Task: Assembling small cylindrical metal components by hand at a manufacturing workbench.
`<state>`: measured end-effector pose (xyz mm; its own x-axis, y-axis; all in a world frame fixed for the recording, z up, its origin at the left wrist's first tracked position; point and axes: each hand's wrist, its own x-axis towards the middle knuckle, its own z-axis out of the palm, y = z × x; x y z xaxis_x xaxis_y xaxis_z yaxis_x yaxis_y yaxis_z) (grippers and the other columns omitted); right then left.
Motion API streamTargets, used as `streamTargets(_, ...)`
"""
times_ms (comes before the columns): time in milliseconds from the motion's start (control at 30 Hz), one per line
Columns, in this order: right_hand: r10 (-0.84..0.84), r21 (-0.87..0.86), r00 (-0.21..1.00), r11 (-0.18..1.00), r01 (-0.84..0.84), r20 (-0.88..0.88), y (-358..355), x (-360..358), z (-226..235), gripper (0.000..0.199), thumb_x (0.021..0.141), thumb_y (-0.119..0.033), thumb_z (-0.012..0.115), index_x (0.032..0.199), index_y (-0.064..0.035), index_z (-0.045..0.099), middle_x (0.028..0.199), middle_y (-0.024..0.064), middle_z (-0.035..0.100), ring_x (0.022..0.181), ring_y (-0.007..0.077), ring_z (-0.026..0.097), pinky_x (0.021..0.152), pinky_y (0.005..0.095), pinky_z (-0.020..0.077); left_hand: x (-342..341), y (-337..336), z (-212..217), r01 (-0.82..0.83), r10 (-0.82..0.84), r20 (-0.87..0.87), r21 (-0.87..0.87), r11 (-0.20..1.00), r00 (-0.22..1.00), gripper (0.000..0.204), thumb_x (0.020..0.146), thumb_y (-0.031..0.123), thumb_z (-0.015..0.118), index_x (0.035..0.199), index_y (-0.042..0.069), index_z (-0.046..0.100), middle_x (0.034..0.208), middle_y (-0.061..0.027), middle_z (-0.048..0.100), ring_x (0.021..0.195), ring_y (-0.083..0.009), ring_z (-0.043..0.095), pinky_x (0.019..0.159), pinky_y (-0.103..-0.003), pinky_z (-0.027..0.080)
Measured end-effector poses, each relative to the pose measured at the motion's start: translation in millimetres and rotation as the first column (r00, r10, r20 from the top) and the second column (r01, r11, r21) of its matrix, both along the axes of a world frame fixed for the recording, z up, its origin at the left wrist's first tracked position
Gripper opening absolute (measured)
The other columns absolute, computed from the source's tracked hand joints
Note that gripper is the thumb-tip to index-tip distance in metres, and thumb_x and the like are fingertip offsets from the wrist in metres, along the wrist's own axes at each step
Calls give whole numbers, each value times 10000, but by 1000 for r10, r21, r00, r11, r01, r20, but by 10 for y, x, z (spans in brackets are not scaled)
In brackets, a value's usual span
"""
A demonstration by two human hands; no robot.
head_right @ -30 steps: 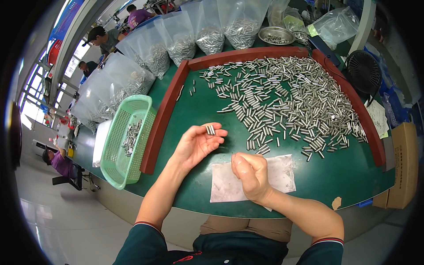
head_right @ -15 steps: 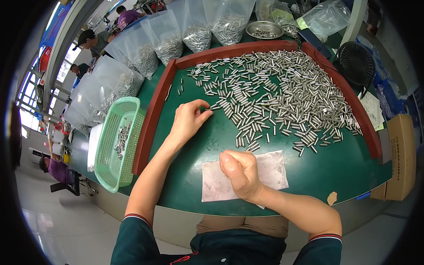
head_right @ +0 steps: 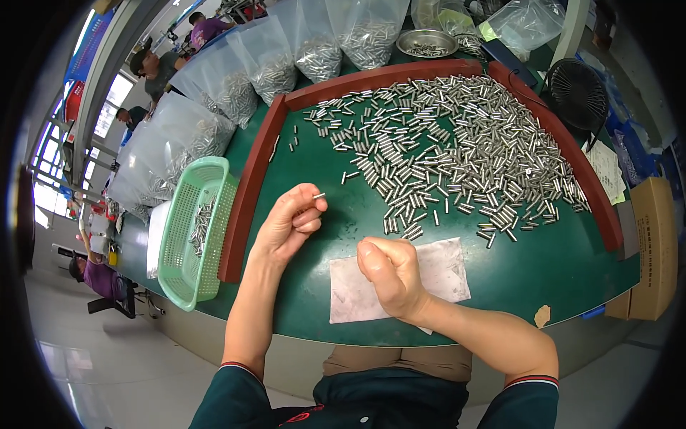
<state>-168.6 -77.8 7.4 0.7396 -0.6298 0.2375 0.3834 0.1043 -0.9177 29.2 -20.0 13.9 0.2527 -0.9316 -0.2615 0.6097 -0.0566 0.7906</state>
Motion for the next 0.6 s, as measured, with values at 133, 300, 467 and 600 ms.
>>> streamTargets(133,11,9,1000,1000,-11,8,9,10,30,351,852,-162,400,538,-27,320,493,2,340,460,80,292,430,245,248,-43,-6,-18,1,-1,-1,23,1000,1000,111,788,-20,497,871,41,538,773,-90,587,448,-15,278,419,-154,248)
streamTargets(300,13,38,1000,999,-14,3,17,9,26,358,856,-163,393,535,-23,315,495,8,337,462,83,296,435,246,246,-32,3,-94,-9,5,45,90,996,999,143,803,8,513,933,4,571,766,-82,592,466,-23,308,431,-163,265)
streamTargets(467,9,36,1000,999,-9,-5,12,11,31,359,856,-159,393,533,-24,313,494,9,335,464,84,294,436,246,246,-42,0,-126,25,-28,58,54,998,998,129,846,82,533,933,-5,569,789,-89,602,479,-26,319,439,-170,256)
streamTargets(600,6,34,1000,999,-6,-7,2,11,29,359,858,-155,391,533,-24,314,493,10,335,464,84,294,439,246,248,-35,-9,-126,57,-58,16,48,997,998,139,860,95,516,943,-4,566,789,-78,595,475,-22,308,438,-168,256)
